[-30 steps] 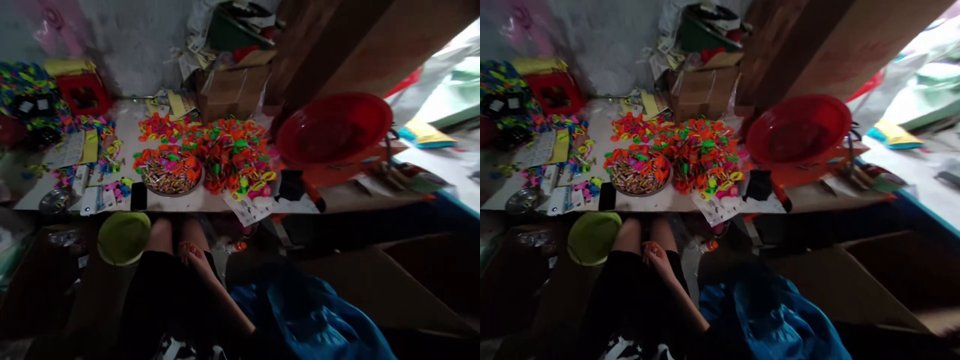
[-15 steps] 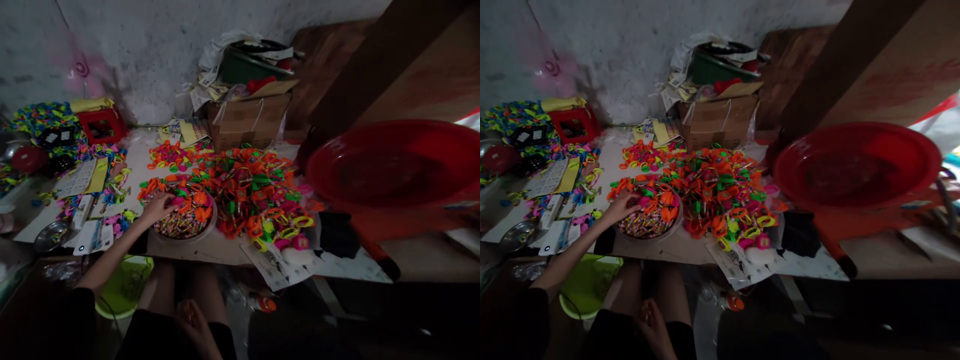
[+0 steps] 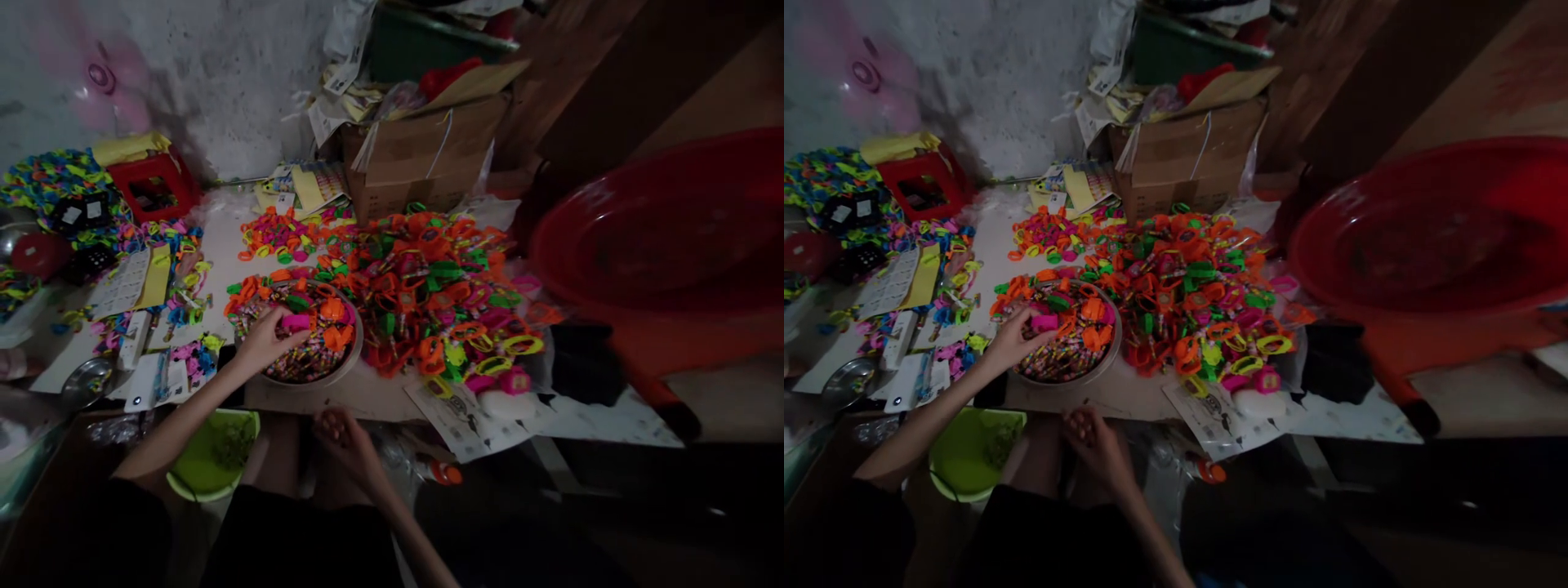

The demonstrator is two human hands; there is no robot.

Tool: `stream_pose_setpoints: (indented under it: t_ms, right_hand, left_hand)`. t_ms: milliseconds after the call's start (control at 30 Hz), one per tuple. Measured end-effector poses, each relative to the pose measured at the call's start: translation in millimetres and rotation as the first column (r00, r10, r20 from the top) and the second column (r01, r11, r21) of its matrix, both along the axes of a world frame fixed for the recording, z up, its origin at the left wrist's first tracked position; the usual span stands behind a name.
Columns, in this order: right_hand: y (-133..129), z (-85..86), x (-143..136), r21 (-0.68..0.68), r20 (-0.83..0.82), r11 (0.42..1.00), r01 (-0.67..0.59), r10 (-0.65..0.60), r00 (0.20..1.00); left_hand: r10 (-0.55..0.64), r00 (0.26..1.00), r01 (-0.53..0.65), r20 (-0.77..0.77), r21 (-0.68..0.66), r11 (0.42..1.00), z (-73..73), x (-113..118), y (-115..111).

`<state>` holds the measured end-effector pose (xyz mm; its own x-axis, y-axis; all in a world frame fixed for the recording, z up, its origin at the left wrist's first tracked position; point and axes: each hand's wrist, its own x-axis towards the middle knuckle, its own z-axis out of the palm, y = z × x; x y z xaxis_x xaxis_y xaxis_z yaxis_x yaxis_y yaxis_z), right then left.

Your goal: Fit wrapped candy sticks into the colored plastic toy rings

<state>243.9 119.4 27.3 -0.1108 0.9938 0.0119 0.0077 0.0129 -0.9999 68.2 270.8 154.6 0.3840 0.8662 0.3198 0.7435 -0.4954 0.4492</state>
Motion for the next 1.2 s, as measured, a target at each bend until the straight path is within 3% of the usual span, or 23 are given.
stream_pose_setpoints:
  t_ms: [100, 200, 333, 567, 733, 967, 1200]
  right_hand:
    - [4, 54.0, 13, 0.164, 0.078, 0.982, 0.091, -0.105, 0.991]
    - [-4, 106.2, 20, 0.303, 0.216, 0.949, 0.088, -0.158, 0.964]
    - [-26, 144.2, 20, 0.52, 0.363, 0.851, 0.074, -0.298, 0.883]
    - [-55, 162.3, 14, 0.621, 0.483, 0.779, -0.092, -0.287, 0.827]
    - [-64, 172.0, 11, 0.667, 0.513, 0.732, -0.137, -0.318, 0.798]
    - [-73, 179.1, 8, 0.65, 0.603, 0.725, -0.226, -0.311, 0.734]
    - [-77, 186.2, 11, 0.586, 0.741, 0.694, -0.419, -0.248, 0.624]
  left_hand:
    - [-0.129, 0.99, 0.134, -0.051, 0.117, 0.984, 23.4, 3, -47]
    - [-0.171, 0.973, 0.21, -0.158, 0.278, 0.937, 40.2, 2, -86]
    - [-0.196, 0.958, 0.264, -0.207, 0.384, 0.885, 50.9, -8, -119]
    - [-0.191, 0.959, 0.272, -0.208, 0.493, 0.827, 58.0, -17, -152]
    - [-0.207, 0.954, 0.293, -0.216, 0.533, 0.794, 64.6, -20, -163]
    - [-0.174, 0.934, 0.338, -0.311, 0.617, 0.711, 68.7, -22, -173]
    - [-0.189, 0.874, 0.45, -0.447, 0.6, 0.661, 62.6, -27, -178]
